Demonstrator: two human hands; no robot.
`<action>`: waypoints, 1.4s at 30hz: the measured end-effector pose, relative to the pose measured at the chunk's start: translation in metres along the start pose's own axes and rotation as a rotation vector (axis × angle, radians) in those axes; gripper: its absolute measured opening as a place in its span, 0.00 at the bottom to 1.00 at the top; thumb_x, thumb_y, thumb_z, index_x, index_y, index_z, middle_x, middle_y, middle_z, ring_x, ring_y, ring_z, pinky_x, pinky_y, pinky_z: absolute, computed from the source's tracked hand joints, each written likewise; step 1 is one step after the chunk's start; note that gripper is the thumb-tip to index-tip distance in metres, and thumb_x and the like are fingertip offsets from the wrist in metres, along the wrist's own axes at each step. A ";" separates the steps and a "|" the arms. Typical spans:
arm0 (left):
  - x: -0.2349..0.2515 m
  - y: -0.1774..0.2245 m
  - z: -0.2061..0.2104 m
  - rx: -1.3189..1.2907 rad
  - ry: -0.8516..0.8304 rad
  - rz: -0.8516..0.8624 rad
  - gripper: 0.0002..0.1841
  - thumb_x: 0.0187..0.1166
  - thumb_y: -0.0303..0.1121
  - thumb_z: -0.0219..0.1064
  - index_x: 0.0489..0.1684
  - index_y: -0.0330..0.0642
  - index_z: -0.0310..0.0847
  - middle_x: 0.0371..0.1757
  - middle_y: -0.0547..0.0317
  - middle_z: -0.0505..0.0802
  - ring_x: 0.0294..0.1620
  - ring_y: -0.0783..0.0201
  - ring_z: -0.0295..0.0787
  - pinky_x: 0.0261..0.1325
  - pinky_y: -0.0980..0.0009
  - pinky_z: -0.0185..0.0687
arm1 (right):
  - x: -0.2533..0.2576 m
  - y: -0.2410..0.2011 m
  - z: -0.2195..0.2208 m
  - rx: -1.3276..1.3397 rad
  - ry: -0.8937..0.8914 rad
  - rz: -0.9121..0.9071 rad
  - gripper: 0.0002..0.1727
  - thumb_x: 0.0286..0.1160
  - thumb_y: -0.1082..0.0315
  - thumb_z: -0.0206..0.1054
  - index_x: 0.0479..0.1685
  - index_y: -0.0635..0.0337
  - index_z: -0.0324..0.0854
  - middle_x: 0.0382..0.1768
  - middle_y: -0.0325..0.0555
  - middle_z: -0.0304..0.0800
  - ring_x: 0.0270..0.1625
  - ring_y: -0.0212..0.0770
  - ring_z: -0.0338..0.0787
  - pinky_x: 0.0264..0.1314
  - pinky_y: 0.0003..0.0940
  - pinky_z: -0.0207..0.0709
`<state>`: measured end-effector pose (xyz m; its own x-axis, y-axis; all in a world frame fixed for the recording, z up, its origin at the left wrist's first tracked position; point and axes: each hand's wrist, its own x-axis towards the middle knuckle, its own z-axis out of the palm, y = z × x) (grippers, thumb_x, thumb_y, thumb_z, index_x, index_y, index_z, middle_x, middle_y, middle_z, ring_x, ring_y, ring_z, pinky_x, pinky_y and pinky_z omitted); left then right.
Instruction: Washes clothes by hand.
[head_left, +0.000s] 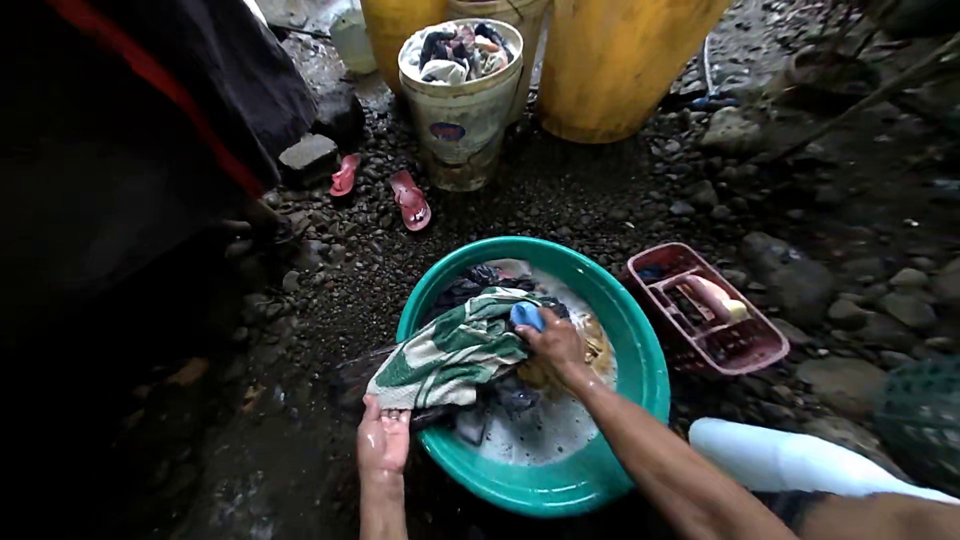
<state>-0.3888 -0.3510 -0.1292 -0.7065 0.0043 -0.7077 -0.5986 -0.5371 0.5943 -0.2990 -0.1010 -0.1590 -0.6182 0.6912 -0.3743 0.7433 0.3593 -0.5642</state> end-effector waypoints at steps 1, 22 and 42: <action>0.001 -0.002 -0.002 0.006 -0.027 0.002 0.22 0.97 0.44 0.34 0.75 0.39 0.61 0.57 0.53 0.81 0.56 0.64 0.82 0.60 0.65 0.79 | -0.020 -0.024 0.010 0.113 0.027 -0.104 0.32 0.77 0.53 0.73 0.74 0.66 0.79 0.59 0.69 0.90 0.63 0.68 0.89 0.68 0.68 0.77; 0.000 0.003 -0.013 0.090 0.021 0.097 0.16 0.95 0.36 0.36 0.54 0.41 0.70 0.33 0.63 0.85 0.32 0.72 0.86 0.37 0.74 0.85 | -0.081 -0.094 0.104 0.268 -0.226 -0.665 0.28 0.70 0.52 0.77 0.66 0.60 0.88 0.49 0.59 0.97 0.52 0.61 0.96 0.55 0.68 0.84; 0.010 -0.051 -0.014 1.420 -0.635 1.111 0.10 0.77 0.24 0.63 0.42 0.24 0.88 0.45 0.38 0.95 0.54 0.39 0.92 0.65 0.40 0.79 | -0.020 0.038 -0.019 0.767 -0.101 -0.082 0.25 0.80 0.64 0.63 0.73 0.69 0.73 0.46 0.47 0.89 0.39 0.32 0.87 0.44 0.33 0.83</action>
<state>-0.3596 -0.3355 -0.1721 -0.7504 0.6344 0.1853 0.5648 0.4699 0.6784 -0.2540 -0.0894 -0.1590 -0.7116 0.6071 -0.3536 0.3319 -0.1530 -0.9308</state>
